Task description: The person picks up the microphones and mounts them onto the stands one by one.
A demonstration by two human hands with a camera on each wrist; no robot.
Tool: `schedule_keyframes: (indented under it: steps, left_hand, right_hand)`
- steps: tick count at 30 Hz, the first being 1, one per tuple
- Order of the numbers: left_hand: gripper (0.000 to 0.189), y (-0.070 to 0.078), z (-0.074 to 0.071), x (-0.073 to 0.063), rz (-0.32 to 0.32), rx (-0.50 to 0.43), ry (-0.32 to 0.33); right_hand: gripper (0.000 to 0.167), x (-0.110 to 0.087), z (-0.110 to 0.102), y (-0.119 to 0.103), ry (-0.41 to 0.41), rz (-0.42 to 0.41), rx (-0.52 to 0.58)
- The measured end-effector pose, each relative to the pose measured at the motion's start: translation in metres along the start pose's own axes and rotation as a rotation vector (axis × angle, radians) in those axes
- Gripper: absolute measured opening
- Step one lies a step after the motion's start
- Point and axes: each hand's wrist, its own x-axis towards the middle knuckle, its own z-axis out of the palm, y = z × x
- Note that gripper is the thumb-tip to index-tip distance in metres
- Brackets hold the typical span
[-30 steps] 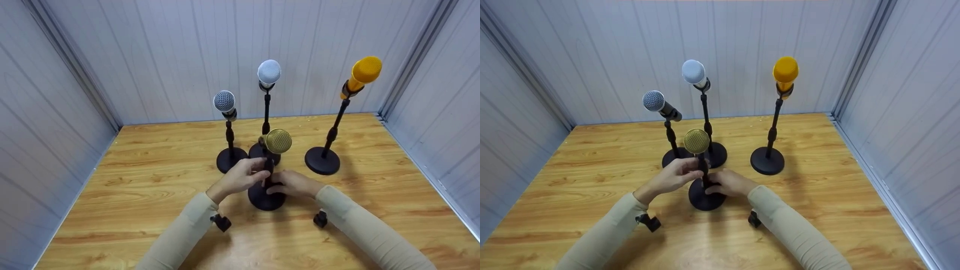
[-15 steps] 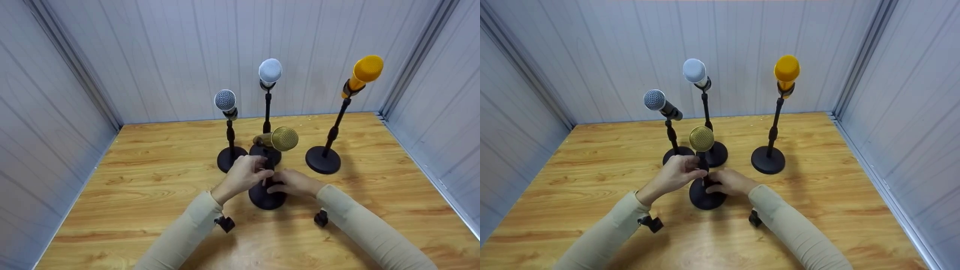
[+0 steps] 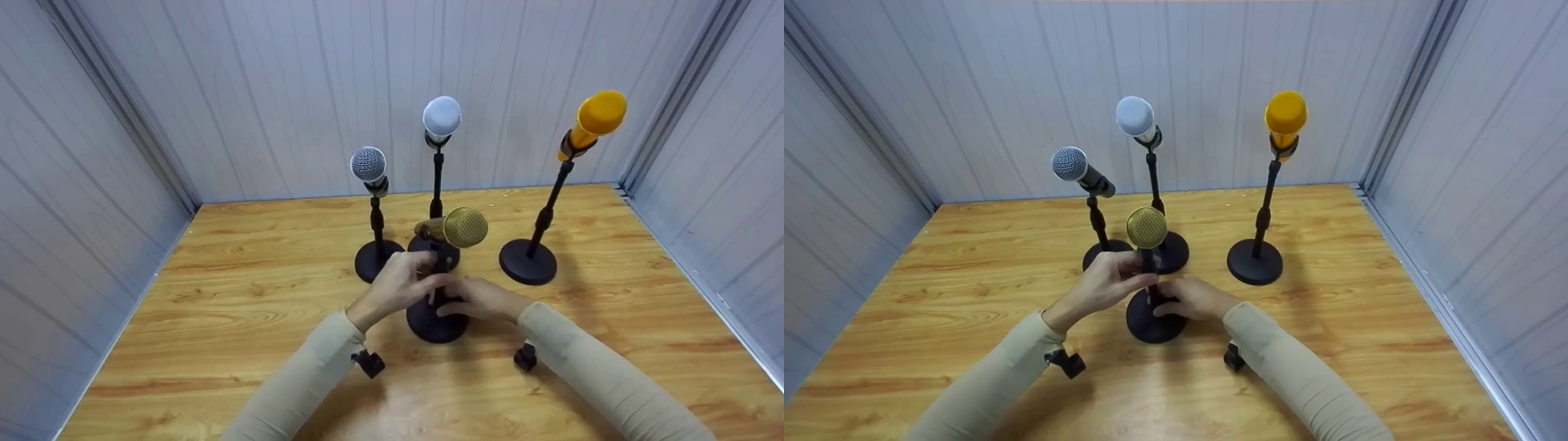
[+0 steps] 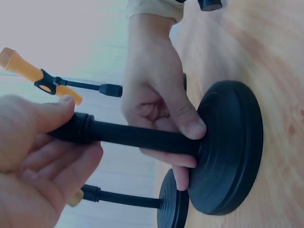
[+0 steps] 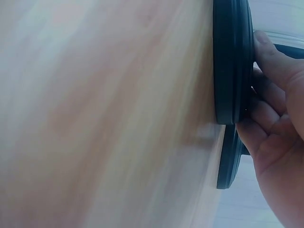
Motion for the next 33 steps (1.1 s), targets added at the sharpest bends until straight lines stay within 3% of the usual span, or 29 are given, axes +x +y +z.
schedule_keyframes:
  steps: [5, 7, 10, 13, 16, 18, 24, 33]
  left_hand:
    - [0.007, -0.004, -0.003, 0.000, 0.026, -0.037, -0.076]
    - [0.008, -0.005, -0.003, 0.000, 0.017, -0.053, -0.061]
    - [0.014, -0.006, 0.001, 0.000, 0.003, -0.041, 0.011]
    - [0.023, -0.006, 0.004, 0.000, -0.006, 0.021, 0.094]
    - [0.029, -0.006, 0.005, 0.000, -0.012, 0.079, 0.133]
    - [0.030, -0.006, 0.006, 0.000, 0.004, 0.075, 0.135]
    - [0.019, -0.004, 0.009, -0.002, 0.080, -0.053, 0.145]
    - [0.015, -0.005, 0.005, -0.003, 0.075, -0.061, 0.102]
  right_hand:
    - [0.017, 0.000, 0.000, -0.001, 0.012, -0.012, 0.004]
    - [0.017, -0.001, -0.002, -0.001, 0.015, -0.014, 0.012]
    - [0.017, -0.002, -0.003, -0.003, 0.020, -0.025, 0.008]
    - [0.017, -0.003, -0.003, -0.003, 0.026, -0.030, 0.013]
    - [0.017, -0.003, -0.002, -0.004, 0.029, -0.019, 0.029]
    - [0.018, -0.002, -0.001, -0.004, 0.031, -0.009, 0.045]
    - [0.018, -0.002, -0.002, -0.002, 0.036, -0.003, 0.014]
    - [0.017, 0.001, 0.000, -0.002, 0.024, -0.047, 0.038]
